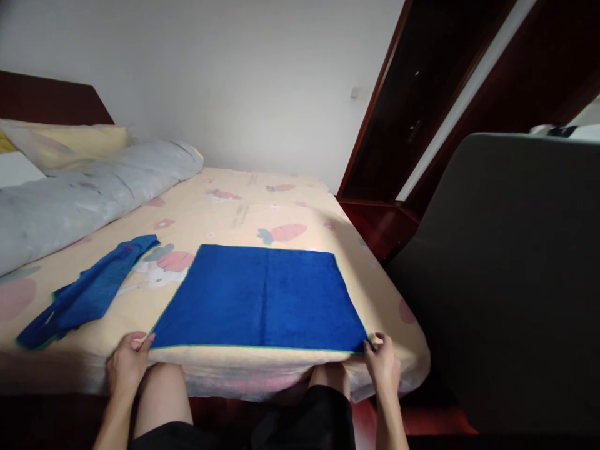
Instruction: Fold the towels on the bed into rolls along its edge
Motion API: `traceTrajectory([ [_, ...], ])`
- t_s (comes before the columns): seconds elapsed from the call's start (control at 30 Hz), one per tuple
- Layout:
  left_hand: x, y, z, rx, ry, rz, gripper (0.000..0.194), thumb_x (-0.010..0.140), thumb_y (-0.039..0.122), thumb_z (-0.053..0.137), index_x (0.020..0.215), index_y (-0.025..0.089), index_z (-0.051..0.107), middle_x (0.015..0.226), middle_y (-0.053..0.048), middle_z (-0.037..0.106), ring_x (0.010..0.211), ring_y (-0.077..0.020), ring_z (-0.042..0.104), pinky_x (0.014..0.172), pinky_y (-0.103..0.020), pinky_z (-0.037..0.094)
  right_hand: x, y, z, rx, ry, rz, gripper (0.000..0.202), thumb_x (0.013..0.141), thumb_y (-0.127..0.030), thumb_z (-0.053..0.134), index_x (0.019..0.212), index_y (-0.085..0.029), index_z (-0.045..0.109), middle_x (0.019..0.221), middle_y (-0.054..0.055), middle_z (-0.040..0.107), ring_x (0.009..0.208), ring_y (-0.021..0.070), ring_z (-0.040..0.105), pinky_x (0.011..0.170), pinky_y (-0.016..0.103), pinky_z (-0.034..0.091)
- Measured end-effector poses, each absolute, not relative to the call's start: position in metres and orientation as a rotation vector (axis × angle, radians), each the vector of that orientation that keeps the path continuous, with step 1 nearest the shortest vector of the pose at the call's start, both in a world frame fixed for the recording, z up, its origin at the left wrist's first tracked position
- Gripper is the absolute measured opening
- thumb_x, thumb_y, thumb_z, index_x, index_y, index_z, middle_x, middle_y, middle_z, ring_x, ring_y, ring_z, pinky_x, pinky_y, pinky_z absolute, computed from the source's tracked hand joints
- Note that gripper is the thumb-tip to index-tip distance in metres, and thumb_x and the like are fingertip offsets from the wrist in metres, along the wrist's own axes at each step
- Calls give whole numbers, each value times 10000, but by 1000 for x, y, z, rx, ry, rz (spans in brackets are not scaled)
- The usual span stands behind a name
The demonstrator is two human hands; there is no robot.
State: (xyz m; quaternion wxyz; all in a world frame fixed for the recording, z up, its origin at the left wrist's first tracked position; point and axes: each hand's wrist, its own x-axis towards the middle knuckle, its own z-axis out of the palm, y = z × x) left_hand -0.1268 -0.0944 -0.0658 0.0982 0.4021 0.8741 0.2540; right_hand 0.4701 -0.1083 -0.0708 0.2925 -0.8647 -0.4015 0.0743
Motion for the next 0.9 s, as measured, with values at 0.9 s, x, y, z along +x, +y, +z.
traceTrajectory([
  [0.9,-81,-45,-70,1898,2549,64,539,976,276,250,1490,203,396,1591,-94,253,1470,-266,241,1134,-602,203,404,-84,-81,-2045,-1766,-328,686,964,-628,252,1148,-128,684,1291,180,617,1223,308,553,1010,449,407],
])
